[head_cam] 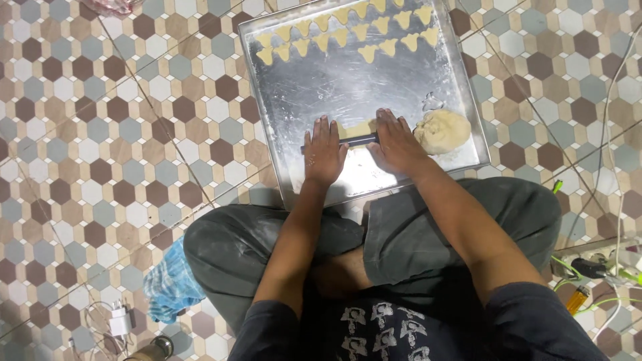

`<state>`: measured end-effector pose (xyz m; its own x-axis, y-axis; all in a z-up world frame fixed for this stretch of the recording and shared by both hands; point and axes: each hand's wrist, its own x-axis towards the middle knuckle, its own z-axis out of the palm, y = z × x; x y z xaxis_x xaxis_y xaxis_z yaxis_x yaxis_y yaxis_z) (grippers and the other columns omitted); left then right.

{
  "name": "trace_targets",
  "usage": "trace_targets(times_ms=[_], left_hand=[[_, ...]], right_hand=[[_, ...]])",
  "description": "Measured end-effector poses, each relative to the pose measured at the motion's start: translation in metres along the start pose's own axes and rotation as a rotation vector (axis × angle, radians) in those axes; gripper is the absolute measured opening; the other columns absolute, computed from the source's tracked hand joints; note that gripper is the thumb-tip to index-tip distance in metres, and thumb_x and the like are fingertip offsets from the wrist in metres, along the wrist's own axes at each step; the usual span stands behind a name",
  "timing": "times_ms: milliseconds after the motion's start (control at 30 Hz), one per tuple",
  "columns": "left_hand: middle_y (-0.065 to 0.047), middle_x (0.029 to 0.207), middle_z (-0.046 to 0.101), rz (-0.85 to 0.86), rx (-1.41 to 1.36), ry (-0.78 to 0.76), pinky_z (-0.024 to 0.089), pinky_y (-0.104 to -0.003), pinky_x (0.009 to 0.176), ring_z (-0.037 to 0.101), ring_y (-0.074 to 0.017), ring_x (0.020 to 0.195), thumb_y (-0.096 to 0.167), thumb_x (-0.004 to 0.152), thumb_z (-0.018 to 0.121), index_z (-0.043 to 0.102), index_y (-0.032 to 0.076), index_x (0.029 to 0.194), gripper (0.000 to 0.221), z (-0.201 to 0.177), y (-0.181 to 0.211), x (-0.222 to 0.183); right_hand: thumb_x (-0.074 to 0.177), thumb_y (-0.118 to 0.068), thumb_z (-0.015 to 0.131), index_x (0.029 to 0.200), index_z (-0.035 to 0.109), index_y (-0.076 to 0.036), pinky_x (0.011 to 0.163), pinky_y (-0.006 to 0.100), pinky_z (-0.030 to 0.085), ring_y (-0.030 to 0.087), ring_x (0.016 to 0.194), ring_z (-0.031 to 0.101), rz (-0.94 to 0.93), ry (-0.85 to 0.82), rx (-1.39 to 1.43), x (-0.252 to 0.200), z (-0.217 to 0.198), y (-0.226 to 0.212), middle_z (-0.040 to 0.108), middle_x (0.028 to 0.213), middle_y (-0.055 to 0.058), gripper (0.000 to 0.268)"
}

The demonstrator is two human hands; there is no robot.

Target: Shaping small pieces of dough into triangles and arranging them in rows on a baking tray

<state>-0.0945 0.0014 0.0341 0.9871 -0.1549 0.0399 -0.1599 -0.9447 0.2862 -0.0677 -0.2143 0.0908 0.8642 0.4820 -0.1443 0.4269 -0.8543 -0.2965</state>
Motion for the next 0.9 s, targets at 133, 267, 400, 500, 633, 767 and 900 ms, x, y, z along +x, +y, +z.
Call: trace_targets(times_ms=[133, 267, 400, 500, 633, 767, 900], left_hand=[[-0.021, 0.167, 0.030, -0.052, 0.048, -0.030, 0.023, -0.058, 0.125, 0.026, -0.0345, 0.157, 0.046, 0.108, 0.043, 0.035, 0.006, 0.160, 0.066, 0.007, 0.002, 0.007], [-0.021, 0.166, 0.034, -0.077, 0.025, 0.053, 0.026, -0.059, 0.123, 0.029, -0.0353, 0.156, 0.044, 0.109, 0.043, 0.038, 0.006, 0.159, 0.063, 0.021, -0.003, 0.019], [-0.023, 0.161, 0.040, -0.093, 0.034, 0.221, 0.034, -0.059, 0.119, 0.035, -0.0370, 0.153, 0.042, 0.109, 0.045, 0.042, 0.005, 0.156, 0.059, 0.037, -0.009, 0.042], [-0.023, 0.160, 0.041, -0.129, 0.040, 0.273, 0.038, -0.060, 0.117, 0.037, -0.0380, 0.152, 0.042, 0.108, 0.046, 0.043, 0.006, 0.155, 0.060, 0.036, -0.008, 0.057], [-0.027, 0.160, 0.039, -0.128, 0.006, 0.333, 0.039, -0.060, 0.117, 0.037, -0.0415, 0.151, 0.032, 0.101, 0.061, 0.044, 0.004, 0.153, 0.062, 0.024, -0.006, 0.072], [-0.025, 0.163, 0.034, -0.153, 0.003, 0.280, 0.038, -0.063, 0.117, 0.034, -0.0419, 0.153, 0.034, 0.103, 0.058, 0.041, 0.007, 0.156, 0.062, 0.024, -0.010, 0.082], [-0.024, 0.163, 0.035, -0.141, 0.040, 0.298, 0.038, -0.063, 0.117, 0.034, -0.0401, 0.153, 0.034, 0.101, 0.061, 0.043, 0.007, 0.154, 0.062, 0.023, -0.007, 0.079]], right_hand=[[0.109, -0.038, 0.036, 0.159, 0.020, 0.006, 0.125, 0.059, 0.008, 0.043, 0.156, 0.020, 0.190, 0.038, 0.117, 0.010, -0.018, -0.022, 0.026, 0.165, 0.033, 0.069], [0.111, -0.049, 0.021, 0.164, 0.009, -0.001, 0.126, 0.057, 0.002, 0.038, 0.160, 0.007, 0.339, -0.048, -0.042, 0.050, 0.018, -0.005, 0.014, 0.170, 0.027, 0.073], [0.112, -0.045, 0.026, 0.165, 0.009, -0.002, 0.124, 0.058, 0.002, 0.039, 0.159, 0.004, 0.408, -0.019, -0.051, 0.068, 0.011, -0.006, 0.012, 0.170, 0.028, 0.070], [0.113, -0.046, 0.023, 0.166, 0.006, -0.002, 0.124, 0.058, 0.000, 0.039, 0.159, -0.001, 0.411, -0.046, -0.032, 0.081, 0.003, -0.003, 0.008, 0.171, 0.028, 0.070], [0.108, -0.037, 0.035, 0.160, 0.012, 0.009, 0.119, 0.069, 0.003, 0.049, 0.153, -0.001, 0.296, 0.147, 0.034, 0.098, 0.020, 0.014, 0.008, 0.165, 0.038, 0.073], [0.110, -0.039, 0.042, 0.159, 0.021, 0.010, 0.117, 0.072, 0.011, 0.053, 0.152, 0.010, 0.230, 0.304, -0.002, 0.108, 0.032, 0.023, 0.018, 0.162, 0.040, 0.072], [0.109, -0.040, 0.035, 0.162, 0.012, 0.006, 0.120, 0.068, 0.001, 0.047, 0.153, -0.004, 0.274, 0.175, 0.033, 0.103, 0.024, 0.018, 0.006, 0.166, 0.035, 0.074]])
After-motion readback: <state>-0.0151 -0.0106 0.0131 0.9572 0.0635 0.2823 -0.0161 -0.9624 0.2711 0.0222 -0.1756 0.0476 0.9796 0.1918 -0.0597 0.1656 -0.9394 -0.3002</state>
